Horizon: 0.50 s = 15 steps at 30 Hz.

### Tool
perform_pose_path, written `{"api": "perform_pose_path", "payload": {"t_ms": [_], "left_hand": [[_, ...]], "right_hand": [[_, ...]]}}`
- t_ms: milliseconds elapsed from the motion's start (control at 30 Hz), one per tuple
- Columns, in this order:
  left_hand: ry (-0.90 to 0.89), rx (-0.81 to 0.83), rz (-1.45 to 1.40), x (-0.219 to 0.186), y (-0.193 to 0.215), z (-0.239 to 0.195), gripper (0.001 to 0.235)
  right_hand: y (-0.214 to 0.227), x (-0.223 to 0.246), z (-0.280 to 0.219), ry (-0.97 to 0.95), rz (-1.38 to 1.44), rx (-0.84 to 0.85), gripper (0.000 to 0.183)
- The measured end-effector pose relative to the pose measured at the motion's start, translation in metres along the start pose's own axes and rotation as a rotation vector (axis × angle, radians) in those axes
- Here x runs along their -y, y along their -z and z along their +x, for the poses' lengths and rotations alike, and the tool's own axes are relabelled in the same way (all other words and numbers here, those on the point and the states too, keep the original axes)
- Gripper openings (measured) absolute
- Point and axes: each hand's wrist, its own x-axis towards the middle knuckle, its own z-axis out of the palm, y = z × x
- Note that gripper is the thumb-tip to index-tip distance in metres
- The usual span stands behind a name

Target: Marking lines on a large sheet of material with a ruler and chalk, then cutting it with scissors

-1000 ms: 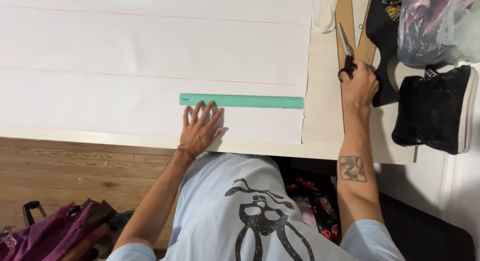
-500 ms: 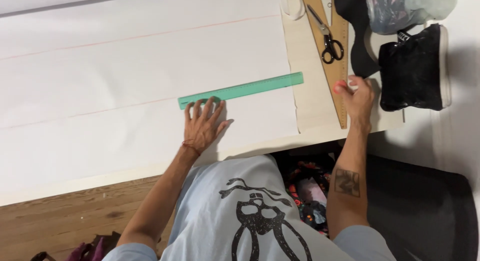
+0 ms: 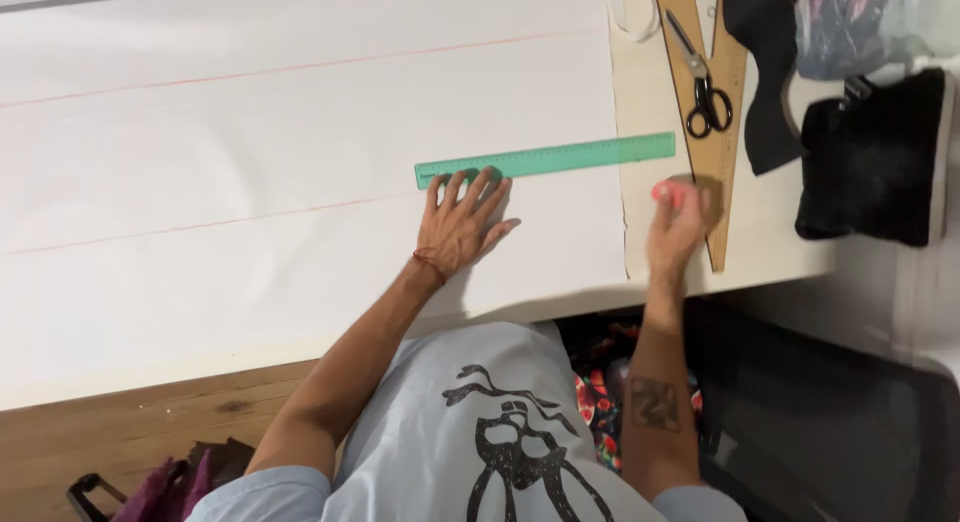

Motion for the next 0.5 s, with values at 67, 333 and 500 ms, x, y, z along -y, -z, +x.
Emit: {"api": "perform_pose_path", "payload": {"t_ms": [67, 333, 500], "left_hand": [[-0.022, -0.077, 0.03, 0.0, -0.005, 0.001, 0.066], [0.121, -0.039, 0.068, -0.006, 0.013, -0.004, 0.068], [0.247, -0.008, 0.115, -0.014, 0.011, -0.019, 0.067]], "right_hand": [[-0.004, 0.052, 0.001, 0.067, 0.173, 0.027, 0.034], [-0.012, 0.068, 0.015, 0.16, 0.096, 0.15, 0.027], [-0.016, 0.047, 0.007, 0.15, 0.123, 0.193, 0.024]]}}
